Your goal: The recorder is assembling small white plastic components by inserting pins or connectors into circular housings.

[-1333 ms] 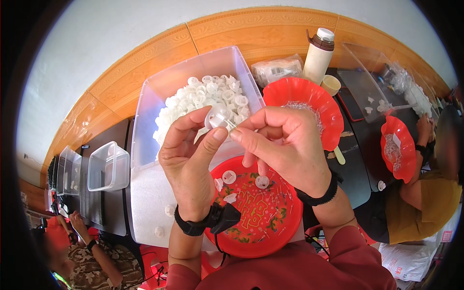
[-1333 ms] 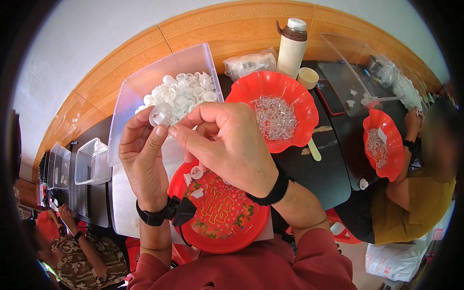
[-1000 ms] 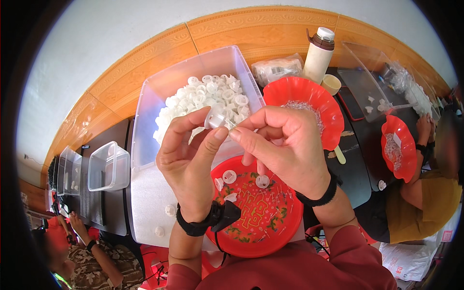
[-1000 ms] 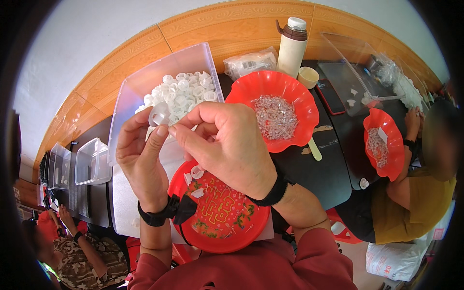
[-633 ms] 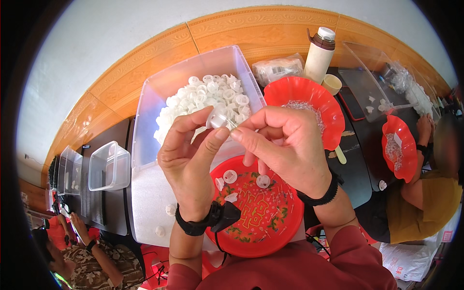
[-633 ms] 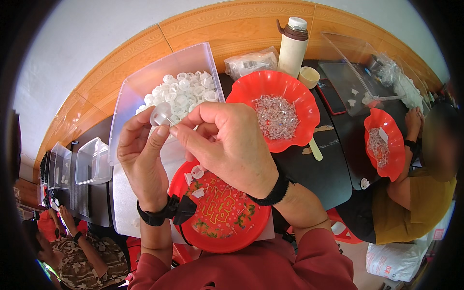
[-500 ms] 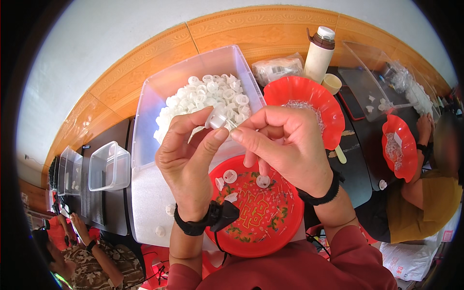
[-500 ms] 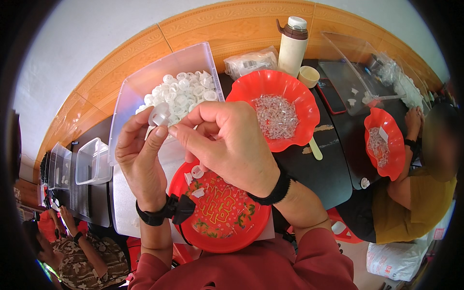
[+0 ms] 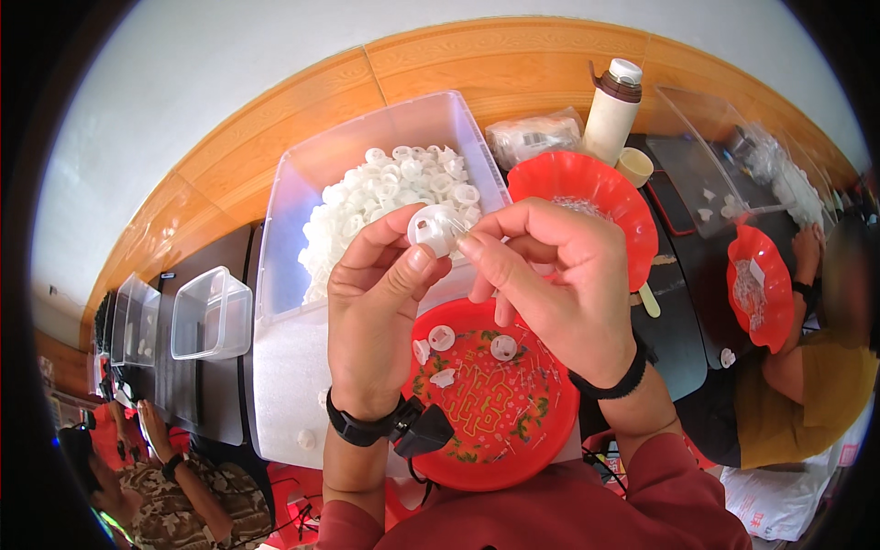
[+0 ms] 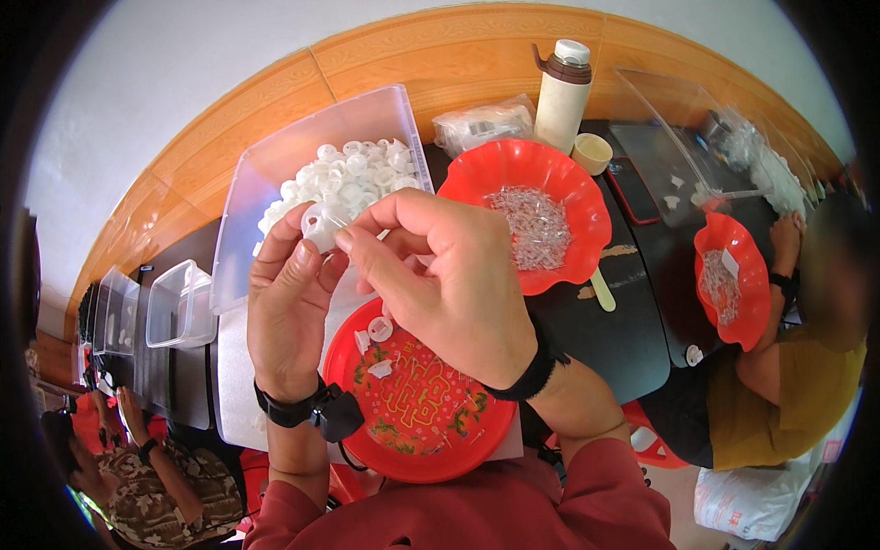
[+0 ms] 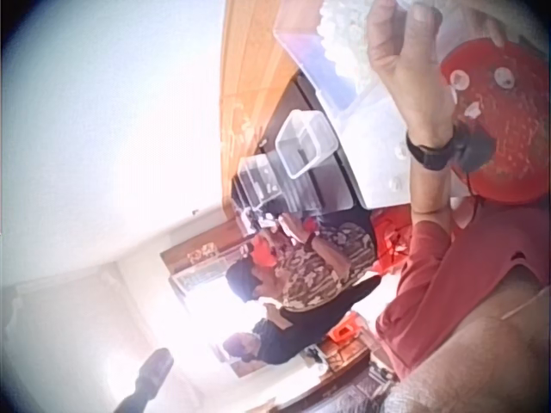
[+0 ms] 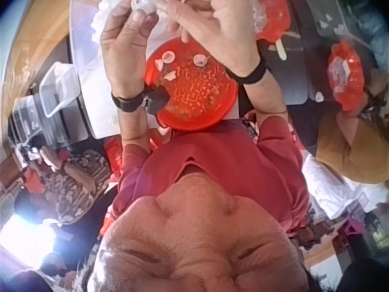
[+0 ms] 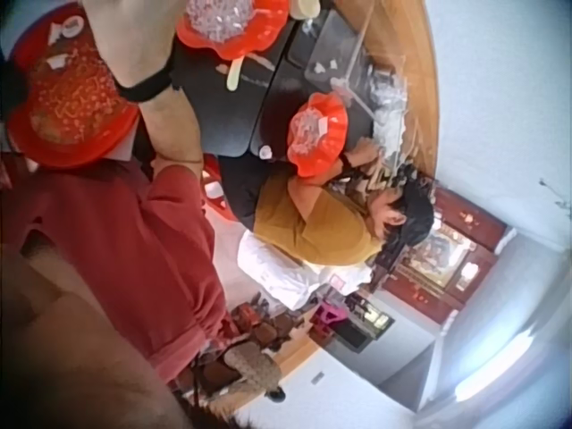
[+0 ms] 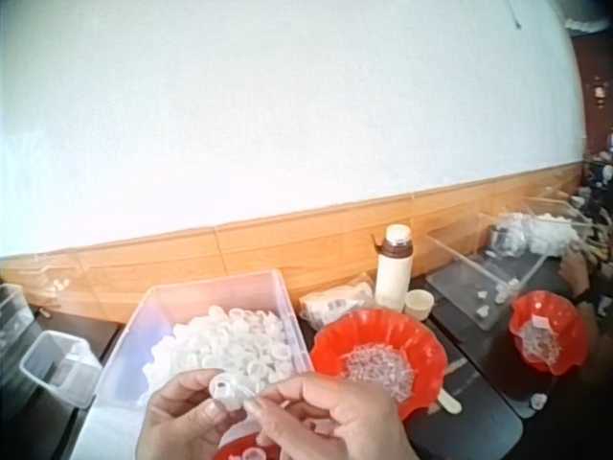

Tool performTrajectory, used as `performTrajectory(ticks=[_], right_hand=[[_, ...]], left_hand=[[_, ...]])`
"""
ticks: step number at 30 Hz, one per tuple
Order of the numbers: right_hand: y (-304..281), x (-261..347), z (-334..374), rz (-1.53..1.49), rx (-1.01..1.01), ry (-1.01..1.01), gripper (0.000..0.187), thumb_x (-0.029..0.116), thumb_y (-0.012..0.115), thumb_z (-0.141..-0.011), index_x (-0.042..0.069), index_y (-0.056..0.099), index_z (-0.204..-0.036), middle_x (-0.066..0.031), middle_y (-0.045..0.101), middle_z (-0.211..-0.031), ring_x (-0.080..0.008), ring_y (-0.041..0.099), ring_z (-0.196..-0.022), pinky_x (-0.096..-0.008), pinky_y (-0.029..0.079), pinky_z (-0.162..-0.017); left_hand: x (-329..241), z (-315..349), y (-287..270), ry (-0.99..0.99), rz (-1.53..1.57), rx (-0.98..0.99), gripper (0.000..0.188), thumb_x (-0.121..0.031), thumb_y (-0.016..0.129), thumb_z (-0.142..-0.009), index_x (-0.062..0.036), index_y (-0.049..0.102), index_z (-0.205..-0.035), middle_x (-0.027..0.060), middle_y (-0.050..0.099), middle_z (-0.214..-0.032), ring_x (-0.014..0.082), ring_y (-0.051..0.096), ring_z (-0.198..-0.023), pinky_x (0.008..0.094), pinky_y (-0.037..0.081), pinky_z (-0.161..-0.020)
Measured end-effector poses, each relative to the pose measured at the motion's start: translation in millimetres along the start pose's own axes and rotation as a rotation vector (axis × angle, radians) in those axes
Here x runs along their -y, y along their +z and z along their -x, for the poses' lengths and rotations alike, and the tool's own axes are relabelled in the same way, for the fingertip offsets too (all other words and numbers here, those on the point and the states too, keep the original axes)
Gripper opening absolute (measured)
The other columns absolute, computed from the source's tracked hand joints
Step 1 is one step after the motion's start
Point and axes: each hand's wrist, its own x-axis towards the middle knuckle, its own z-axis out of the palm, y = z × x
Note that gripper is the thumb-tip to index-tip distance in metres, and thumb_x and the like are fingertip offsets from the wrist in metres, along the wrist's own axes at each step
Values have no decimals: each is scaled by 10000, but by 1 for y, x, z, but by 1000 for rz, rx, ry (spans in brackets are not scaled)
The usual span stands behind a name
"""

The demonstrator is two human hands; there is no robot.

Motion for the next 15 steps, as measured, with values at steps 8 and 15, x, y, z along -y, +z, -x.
performTrajectory(ticks=[8,15], right_hand=[[1,-3,4,141,-18,-179,90,37,628,-886,-45,608,-917,-66,647,-668,-41,550,-507,-196,427,-449],[3,6,11,48,42,-138,92,30,604,-906,-61,609,-924,-77,652,-689,-44,556,-515,-179,420,-448]], left_hand=[[-4,3,2,-11,66,6,290,-33,585,-903,-20,579,-1192,64,622,-1078,144,607,-971,308,510,-869],[-11,13,9,95,-173,-74,200,-49,619,-892,-15,642,-1088,47,631,-1004,109,594,-915,284,512,-815]])
